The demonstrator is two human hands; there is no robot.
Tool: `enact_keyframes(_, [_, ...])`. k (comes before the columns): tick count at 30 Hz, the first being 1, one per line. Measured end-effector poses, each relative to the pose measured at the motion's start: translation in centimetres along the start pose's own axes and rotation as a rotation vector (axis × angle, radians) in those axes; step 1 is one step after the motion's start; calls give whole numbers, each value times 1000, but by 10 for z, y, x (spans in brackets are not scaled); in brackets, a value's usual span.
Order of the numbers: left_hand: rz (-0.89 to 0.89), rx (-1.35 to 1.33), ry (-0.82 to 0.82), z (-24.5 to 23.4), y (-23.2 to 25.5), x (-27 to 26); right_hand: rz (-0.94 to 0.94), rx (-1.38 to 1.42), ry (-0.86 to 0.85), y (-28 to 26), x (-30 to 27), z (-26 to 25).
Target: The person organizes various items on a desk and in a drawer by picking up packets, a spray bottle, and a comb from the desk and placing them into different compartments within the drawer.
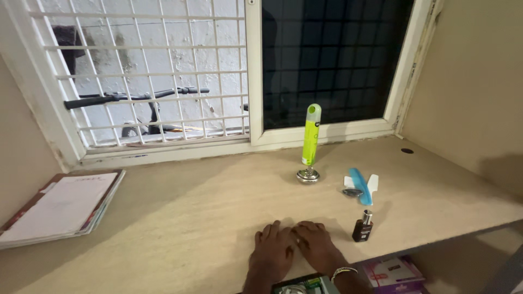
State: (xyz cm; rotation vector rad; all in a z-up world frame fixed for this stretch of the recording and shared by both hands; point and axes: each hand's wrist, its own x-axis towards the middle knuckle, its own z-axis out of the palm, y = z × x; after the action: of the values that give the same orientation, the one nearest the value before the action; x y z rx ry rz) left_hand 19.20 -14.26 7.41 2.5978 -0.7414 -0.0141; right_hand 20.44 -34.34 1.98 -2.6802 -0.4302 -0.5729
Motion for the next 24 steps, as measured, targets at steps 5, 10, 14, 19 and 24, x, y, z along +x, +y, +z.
enact_keyframes(5, [51, 2, 26, 0, -1, 23, 148, 18, -87, -3, 17, -5])
enact_keyframes(10, [40, 21, 39, 3, -5, 41, 266, 68, -88, -17, 26, -18])
enact_keyframes(14, [-42, 3, 12, 5, -6, 54, 301, 85, -67, -17, 31, -20])
enact_keyframes(19, [-17, -19, 76, 11, -13, 64, 272, 77, -16, -1, 40, -8])
enact_keyframes(24, [-22, -5, 68, 11, -18, 77, 281, 86, 14, 10, 54, -2])
